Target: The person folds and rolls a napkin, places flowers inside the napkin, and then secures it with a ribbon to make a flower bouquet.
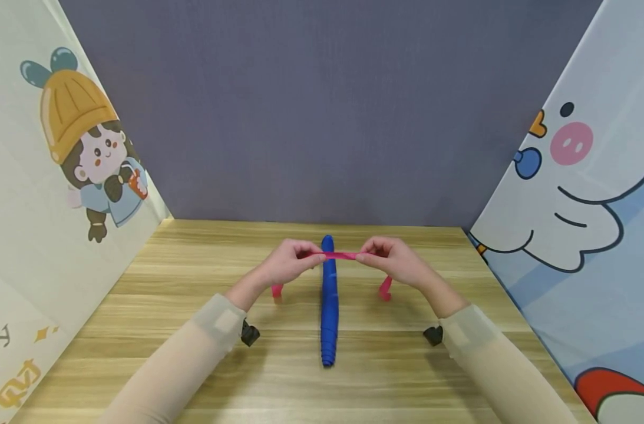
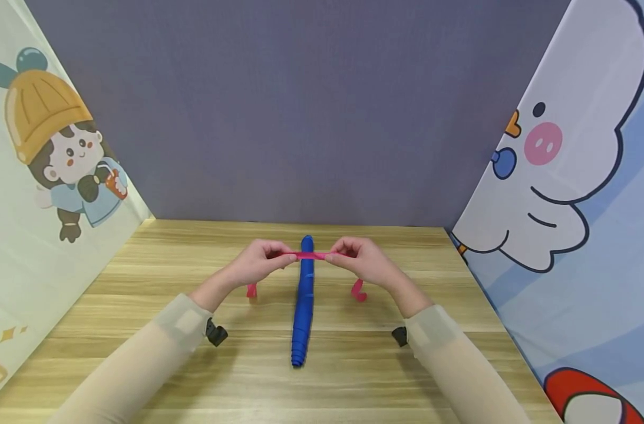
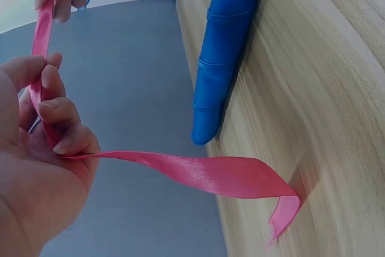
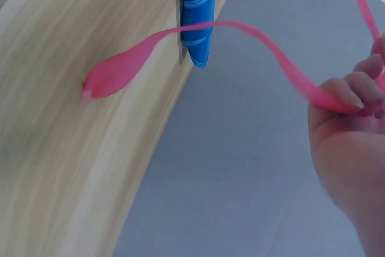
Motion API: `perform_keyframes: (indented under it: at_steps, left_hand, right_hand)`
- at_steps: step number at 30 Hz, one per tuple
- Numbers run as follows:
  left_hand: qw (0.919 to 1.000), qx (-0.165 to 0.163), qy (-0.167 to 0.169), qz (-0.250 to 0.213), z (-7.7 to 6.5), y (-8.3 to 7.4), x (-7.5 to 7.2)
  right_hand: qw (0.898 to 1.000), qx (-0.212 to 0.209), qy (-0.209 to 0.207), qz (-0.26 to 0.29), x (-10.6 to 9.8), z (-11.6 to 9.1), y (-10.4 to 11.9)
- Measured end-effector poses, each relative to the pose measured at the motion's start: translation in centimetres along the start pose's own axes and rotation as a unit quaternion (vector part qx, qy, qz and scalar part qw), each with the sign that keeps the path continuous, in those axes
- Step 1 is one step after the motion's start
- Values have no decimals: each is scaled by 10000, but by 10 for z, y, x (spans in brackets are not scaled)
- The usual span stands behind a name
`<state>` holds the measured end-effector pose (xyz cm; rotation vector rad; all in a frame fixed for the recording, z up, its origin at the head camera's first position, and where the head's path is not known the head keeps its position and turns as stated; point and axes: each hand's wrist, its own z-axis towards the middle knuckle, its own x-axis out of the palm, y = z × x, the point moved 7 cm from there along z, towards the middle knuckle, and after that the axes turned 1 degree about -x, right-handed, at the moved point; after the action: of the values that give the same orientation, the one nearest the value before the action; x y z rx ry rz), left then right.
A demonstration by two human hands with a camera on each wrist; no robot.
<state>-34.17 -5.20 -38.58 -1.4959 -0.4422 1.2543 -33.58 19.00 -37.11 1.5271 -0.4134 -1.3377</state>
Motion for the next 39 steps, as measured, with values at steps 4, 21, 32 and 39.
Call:
perform_keyframes:
  at_steps: [4,21,32,39]
  left_hand:
    - [9999,7,25,97,0,2,-1]
    - [10000,-52,-51,19,-2,13,-10]
    - [9994,328,-15,87,-2,10,-16]
    - [9979,160,62,624,-1,12,-17]
  right_hand:
    - [9998,-10,-143,159,0,0,-4]
    - [9976,116,-489,486,0,-2,-15]
    - [9976,-185,-376,557,-1,-3,-22]
    - [9997,-110,8,202,0,-2,-30]
